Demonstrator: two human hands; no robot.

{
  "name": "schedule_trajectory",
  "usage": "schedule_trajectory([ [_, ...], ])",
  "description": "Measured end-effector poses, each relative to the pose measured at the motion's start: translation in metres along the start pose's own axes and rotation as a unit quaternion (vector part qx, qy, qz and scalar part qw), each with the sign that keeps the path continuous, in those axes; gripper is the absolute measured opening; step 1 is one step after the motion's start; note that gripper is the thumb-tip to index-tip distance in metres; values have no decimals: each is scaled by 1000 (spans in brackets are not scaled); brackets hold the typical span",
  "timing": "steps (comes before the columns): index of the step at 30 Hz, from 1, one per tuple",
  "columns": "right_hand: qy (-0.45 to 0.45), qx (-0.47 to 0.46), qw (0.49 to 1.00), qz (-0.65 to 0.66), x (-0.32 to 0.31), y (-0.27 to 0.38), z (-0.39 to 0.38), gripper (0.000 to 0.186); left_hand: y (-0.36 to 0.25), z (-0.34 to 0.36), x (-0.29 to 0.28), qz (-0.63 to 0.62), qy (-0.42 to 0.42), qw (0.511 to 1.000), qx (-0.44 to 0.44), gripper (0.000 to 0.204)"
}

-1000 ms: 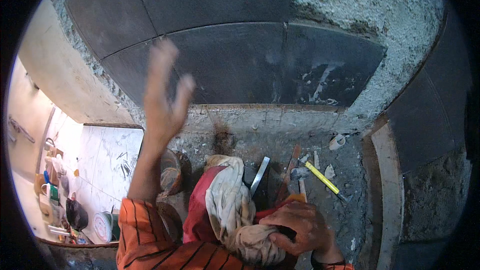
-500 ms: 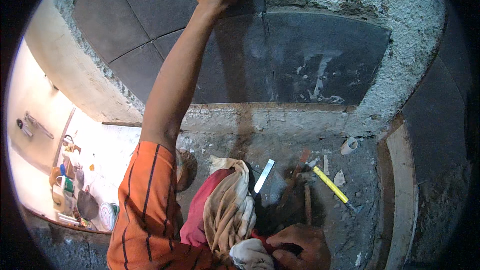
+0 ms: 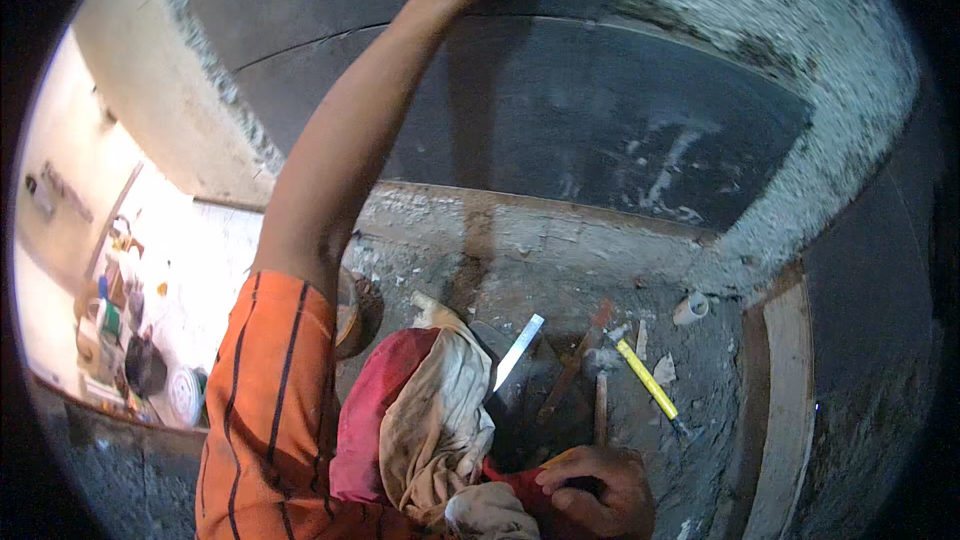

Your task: The person installs dark grey tiles on a curved wall section. They use a rubber mallet to tap tiles into place, a chisel to adjust gaps, and a cloth to wipe the surface. The person also uses a metal bar to check alignment.

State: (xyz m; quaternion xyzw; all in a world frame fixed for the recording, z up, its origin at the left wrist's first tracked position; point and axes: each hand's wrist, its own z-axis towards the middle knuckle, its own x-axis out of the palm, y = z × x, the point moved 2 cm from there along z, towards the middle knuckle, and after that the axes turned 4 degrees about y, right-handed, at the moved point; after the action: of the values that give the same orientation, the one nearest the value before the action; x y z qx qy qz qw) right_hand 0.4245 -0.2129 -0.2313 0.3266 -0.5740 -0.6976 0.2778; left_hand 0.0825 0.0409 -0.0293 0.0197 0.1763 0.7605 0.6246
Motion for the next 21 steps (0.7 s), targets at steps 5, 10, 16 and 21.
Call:
schedule_trajectory([
  [5,-19,68,996,46,19,-5,10,35,-6,-38,12,-73,3,996,-48,74],
  [10,10,98,995,-16,35,-3,21,39,24,-81,7,-114,-7,991,-72,72],
  [16,22,91,996,-7,44,-13,35,38,33,-111,7,-56,10,998,-21,74],
  [21,87,137,984,-71,49,-15,58,36,42,-132,14,-141,73,987,-10,72],
])
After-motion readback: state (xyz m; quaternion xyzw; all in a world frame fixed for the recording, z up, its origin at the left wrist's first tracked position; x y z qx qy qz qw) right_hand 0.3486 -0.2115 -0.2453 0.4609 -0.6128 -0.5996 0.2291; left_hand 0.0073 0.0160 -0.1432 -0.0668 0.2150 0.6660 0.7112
